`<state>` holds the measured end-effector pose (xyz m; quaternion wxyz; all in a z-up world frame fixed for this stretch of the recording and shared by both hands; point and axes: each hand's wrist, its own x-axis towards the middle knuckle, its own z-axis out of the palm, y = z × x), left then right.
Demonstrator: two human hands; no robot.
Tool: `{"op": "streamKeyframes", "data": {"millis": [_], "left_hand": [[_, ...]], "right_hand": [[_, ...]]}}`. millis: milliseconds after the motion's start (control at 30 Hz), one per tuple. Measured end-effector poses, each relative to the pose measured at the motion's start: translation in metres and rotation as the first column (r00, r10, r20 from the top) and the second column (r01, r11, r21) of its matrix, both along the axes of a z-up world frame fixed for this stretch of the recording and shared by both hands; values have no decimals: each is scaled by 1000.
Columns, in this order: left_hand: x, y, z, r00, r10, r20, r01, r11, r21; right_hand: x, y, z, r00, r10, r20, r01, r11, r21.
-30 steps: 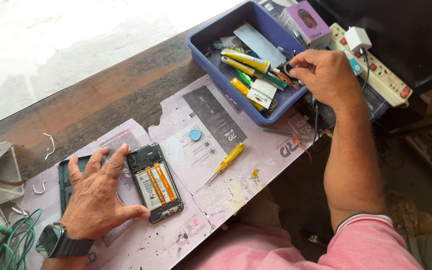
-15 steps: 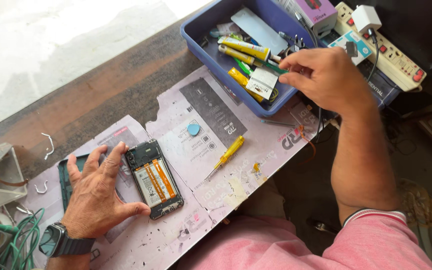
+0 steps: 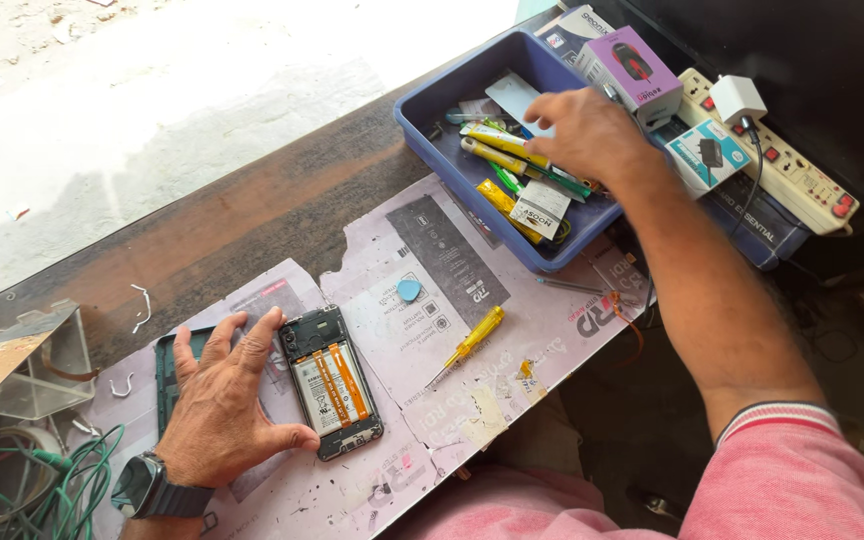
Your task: The person works on a disassembled mobile phone with its battery exposed. They use a green-handled screwdriver to adjust or remove small components near the top of the phone's internal frame. The phone remains open on the workbench throughout the clip.
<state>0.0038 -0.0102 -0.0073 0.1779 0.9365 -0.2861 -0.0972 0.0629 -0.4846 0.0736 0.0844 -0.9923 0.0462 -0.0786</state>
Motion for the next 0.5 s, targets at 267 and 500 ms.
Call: {"op": "streamKeyframes", "data": {"millis": [267,500], "left_hand": [[-3,2,6,999,-23,32,25,999,-44],[-3,4,12,996,-56,62,64,989,-134]], "right_hand": [[40,0,-4,1000,-29,5,29,992,120],[83,6,-52,995,72,-69,-92,930,-357]]}}
